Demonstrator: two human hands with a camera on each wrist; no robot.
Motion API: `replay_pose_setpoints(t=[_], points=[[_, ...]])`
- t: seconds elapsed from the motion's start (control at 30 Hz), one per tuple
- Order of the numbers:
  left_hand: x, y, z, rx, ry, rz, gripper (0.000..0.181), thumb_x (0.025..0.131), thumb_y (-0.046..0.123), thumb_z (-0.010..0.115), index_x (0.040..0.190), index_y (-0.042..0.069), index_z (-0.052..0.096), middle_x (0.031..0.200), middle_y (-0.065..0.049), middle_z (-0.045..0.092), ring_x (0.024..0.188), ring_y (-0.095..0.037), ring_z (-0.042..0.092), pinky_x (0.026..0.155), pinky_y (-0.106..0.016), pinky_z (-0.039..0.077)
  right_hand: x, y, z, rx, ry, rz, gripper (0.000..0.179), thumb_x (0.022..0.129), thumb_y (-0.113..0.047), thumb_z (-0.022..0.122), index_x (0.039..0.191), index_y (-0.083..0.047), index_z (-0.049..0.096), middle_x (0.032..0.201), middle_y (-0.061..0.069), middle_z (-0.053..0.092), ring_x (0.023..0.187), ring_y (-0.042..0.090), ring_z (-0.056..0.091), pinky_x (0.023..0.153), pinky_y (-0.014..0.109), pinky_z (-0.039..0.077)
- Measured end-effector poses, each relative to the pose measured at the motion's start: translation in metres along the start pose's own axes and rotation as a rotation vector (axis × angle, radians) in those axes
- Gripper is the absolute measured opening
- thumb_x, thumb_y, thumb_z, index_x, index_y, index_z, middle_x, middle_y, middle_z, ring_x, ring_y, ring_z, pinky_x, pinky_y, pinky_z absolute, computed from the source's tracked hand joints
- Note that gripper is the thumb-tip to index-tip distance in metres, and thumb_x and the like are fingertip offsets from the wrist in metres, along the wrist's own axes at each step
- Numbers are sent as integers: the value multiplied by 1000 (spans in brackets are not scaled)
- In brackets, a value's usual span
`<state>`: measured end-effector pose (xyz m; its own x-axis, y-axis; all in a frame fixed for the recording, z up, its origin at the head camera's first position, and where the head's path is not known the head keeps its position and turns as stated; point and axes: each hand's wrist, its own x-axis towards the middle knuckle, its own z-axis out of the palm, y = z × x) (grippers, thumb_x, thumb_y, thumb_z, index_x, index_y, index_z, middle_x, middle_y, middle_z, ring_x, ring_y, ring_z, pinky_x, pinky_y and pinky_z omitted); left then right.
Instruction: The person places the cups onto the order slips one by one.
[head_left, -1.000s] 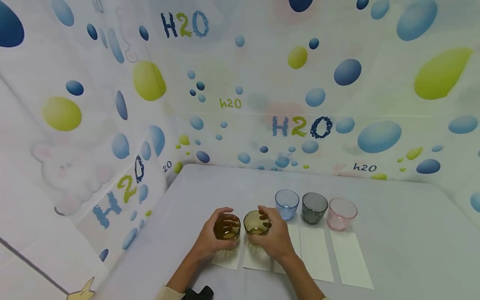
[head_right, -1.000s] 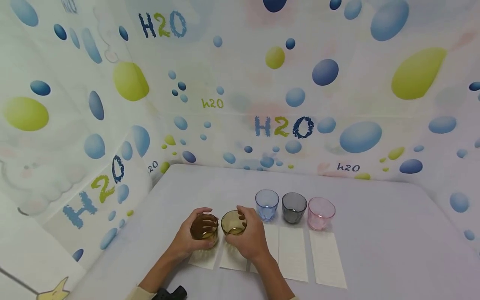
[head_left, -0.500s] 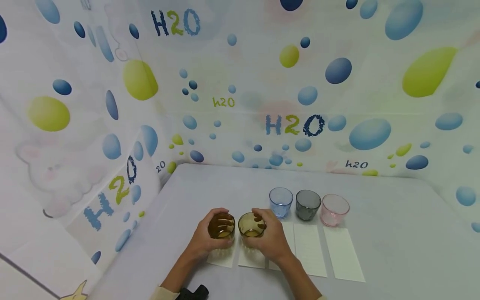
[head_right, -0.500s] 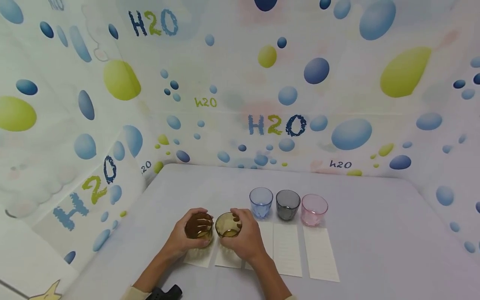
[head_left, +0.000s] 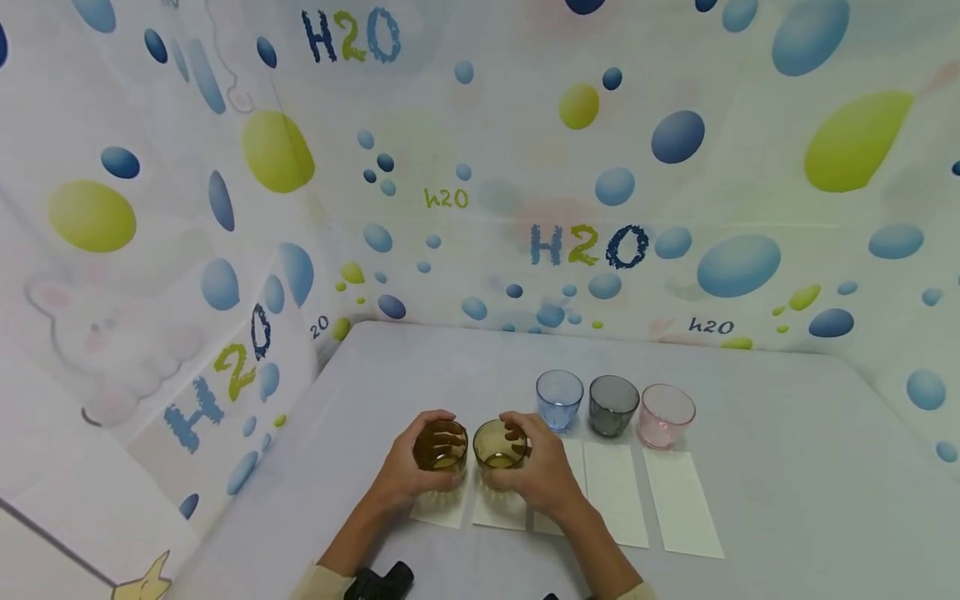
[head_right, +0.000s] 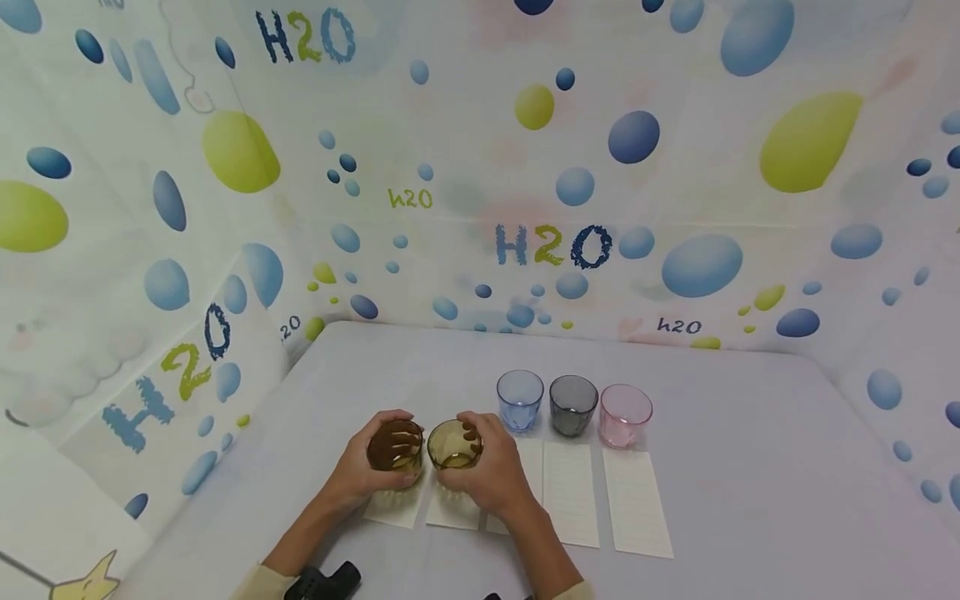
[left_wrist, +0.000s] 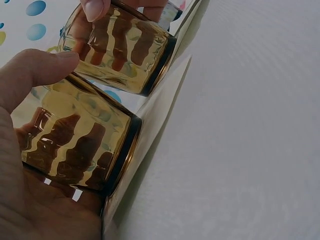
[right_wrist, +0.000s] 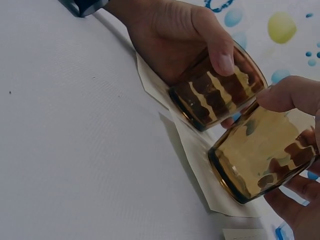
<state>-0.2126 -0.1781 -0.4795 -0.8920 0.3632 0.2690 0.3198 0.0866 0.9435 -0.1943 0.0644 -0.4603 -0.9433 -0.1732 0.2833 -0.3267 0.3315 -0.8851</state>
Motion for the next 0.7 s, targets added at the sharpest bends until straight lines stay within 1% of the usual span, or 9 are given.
replay_pose_setpoints(t=[0.13, 0.3, 0.47, 0.6, 0.7], points=[[2, 1, 0, 23, 6, -18, 82, 74, 5, 87, 145, 4, 46, 132, -11, 61, 119, -30, 59, 99, -34, 50, 1, -2, -3, -12, -10, 0, 73, 67, -25, 91, 133, -17, 61, 119, 2, 61, 106, 22, 59, 88, 41, 53], [2, 1, 1, 33, 11, -5, 80, 74, 5, 87, 144, 5, 46, 131, -12, 61, 117, -29, 60, 98, -34, 51, 2, -3, -6, -28, -37, -5, 71, 67, -24, 90, 131, -17, 61, 120, 3, 60, 107, 22, 59, 89, 42, 54], [1, 0, 2, 29, 4, 0, 81, 74, 4, 87, 144, 3, 46, 132, -13, 61, 119, -28, 60, 99, -33, 50, 1, -5, -10, -43, -72, 6, 71, 68, -26, 89, 132, -16, 59, 123, 4, 59, 107, 24, 59, 87, 42, 54], [1, 0, 3, 11, 2, 2, 81, 75, 3, 87, 144, 1, 45, 131, -14, 61, 120, -30, 59, 100, -34, 50, 2, -5, -11, -16, -98, 27, 75, 69, -26, 89, 135, -14, 56, 128, 6, 57, 109, 26, 59, 88, 42, 54], [0, 1, 2, 3, 6, 13, 80, 75, 2, 86, 143, 0, 45, 131, -16, 61, 119, -33, 59, 100, -35, 50, 4, -4, -11, -3, -132, 42, 81, 69, -25, 89, 140, -11, 52, 131, 9, 56, 112, 27, 58, 90, 43, 53]])
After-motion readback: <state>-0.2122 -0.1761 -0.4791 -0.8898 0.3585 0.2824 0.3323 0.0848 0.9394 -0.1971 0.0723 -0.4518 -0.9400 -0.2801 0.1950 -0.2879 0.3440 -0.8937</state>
